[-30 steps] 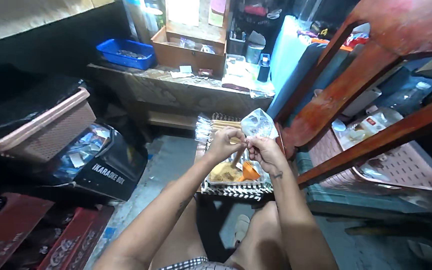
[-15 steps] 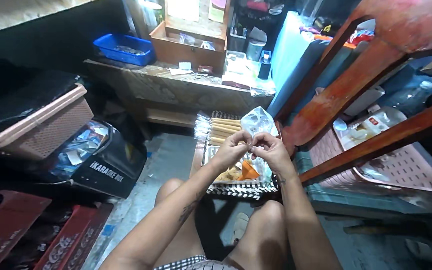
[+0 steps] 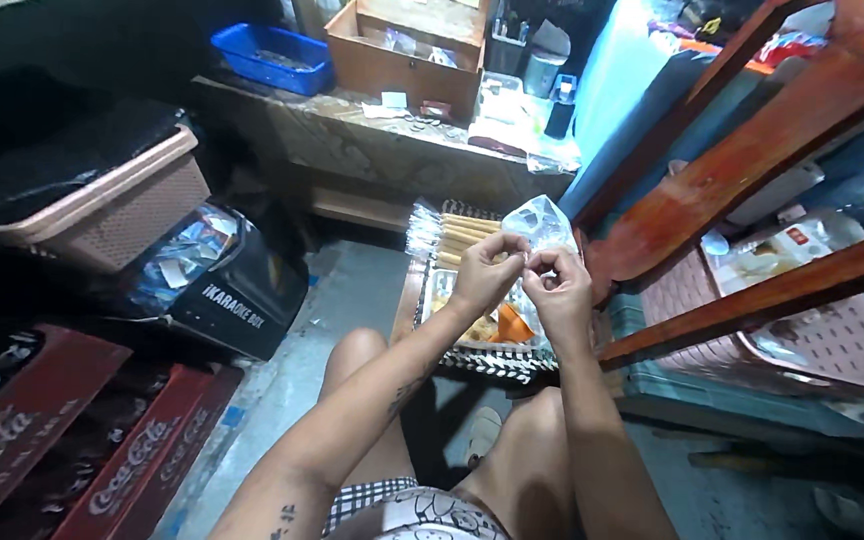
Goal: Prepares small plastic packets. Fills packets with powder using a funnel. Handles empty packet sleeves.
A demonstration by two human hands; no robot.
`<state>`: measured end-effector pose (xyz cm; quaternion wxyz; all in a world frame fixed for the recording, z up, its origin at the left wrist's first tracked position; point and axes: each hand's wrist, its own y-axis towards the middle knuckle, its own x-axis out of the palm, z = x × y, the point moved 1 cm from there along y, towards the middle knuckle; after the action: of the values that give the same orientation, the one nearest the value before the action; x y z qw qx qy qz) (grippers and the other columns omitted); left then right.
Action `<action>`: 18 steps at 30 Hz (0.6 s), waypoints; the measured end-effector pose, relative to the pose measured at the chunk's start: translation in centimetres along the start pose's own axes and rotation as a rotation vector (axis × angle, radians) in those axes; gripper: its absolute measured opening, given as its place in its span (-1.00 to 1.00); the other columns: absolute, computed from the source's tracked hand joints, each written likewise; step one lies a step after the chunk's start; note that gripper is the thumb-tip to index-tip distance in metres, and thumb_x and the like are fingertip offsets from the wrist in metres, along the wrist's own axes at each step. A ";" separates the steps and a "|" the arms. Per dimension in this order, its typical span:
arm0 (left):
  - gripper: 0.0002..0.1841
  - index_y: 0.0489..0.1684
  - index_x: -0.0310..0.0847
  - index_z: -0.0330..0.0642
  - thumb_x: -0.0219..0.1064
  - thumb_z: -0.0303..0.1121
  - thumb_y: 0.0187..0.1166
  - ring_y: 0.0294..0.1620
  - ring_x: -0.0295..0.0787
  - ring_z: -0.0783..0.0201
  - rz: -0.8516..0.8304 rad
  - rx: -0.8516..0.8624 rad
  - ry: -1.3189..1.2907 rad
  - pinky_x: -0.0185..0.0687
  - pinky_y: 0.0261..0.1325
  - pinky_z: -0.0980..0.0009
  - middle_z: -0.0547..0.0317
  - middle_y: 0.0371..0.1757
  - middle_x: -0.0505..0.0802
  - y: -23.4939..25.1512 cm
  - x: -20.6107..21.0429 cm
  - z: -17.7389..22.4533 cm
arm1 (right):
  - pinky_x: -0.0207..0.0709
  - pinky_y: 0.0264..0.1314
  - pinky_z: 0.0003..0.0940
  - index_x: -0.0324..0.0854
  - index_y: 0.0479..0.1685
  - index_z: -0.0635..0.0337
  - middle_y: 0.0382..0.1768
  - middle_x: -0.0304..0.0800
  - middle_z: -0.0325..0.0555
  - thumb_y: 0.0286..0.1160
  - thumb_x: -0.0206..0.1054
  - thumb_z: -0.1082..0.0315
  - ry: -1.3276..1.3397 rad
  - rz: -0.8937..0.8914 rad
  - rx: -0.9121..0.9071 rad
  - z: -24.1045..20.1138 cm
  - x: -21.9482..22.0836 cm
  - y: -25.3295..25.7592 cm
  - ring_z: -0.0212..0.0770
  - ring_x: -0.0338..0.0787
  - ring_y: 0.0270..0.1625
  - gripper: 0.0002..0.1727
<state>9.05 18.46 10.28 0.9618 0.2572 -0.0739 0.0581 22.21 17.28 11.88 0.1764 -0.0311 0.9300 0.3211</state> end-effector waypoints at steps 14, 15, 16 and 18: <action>-0.87 -0.26 0.65 -0.25 0.34 -0.69 0.45 -0.12 0.74 0.55 -0.111 -0.034 -0.179 0.68 0.10 0.53 0.34 -0.23 0.80 -0.3 -0.3 0.7 | 0.71 -0.14 -0.61 0.72 -0.15 0.35 -0.20 0.75 -0.15 0.56 0.33 0.48 0.072 0.024 0.022 0.1 -0.8 1.9 -0.51 0.76 -0.25 -0.89; -0.89 -0.28 0.66 -0.25 0.35 -0.67 0.45 -0.09 0.73 0.54 -0.133 -0.013 -0.182 0.67 0.13 0.52 0.33 -0.20 0.80 -0.3 -0.3 0.7 | 0.72 -0.17 -0.60 0.70 -0.14 0.34 -0.22 0.74 -0.19 0.57 0.32 0.48 0.130 0.046 0.074 -0.1 -0.7 2.1 -0.52 0.76 -0.28 -0.91; -0.89 -0.29 0.67 -0.23 0.35 -0.65 0.45 -0.08 0.72 0.54 -0.147 -0.001 -0.185 0.66 0.14 0.51 0.33 -0.20 0.79 -0.3 -0.2 0.8 | 0.72 -0.19 -0.59 0.68 -0.14 0.32 -0.26 0.73 -0.23 0.59 0.31 0.49 0.169 0.065 0.111 -0.3 -0.7 2.2 -0.52 0.75 -0.30 -0.92; -0.86 -0.33 0.66 -0.19 0.30 -0.66 0.44 -0.07 0.70 0.54 -0.164 0.018 -0.194 0.63 0.14 0.51 0.35 -0.21 0.79 -0.1 -0.1 1.0 | 0.71 -0.20 -0.58 0.66 -0.14 0.29 -0.30 0.72 -0.27 0.61 0.29 0.49 0.214 0.093 0.134 -0.8 -0.6 2.5 -0.52 0.73 -0.33 -0.93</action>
<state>8.88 17.84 11.05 0.9493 0.2753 -0.1448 -0.0455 22.10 18.78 14.14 0.0628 -0.0100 0.9632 0.2611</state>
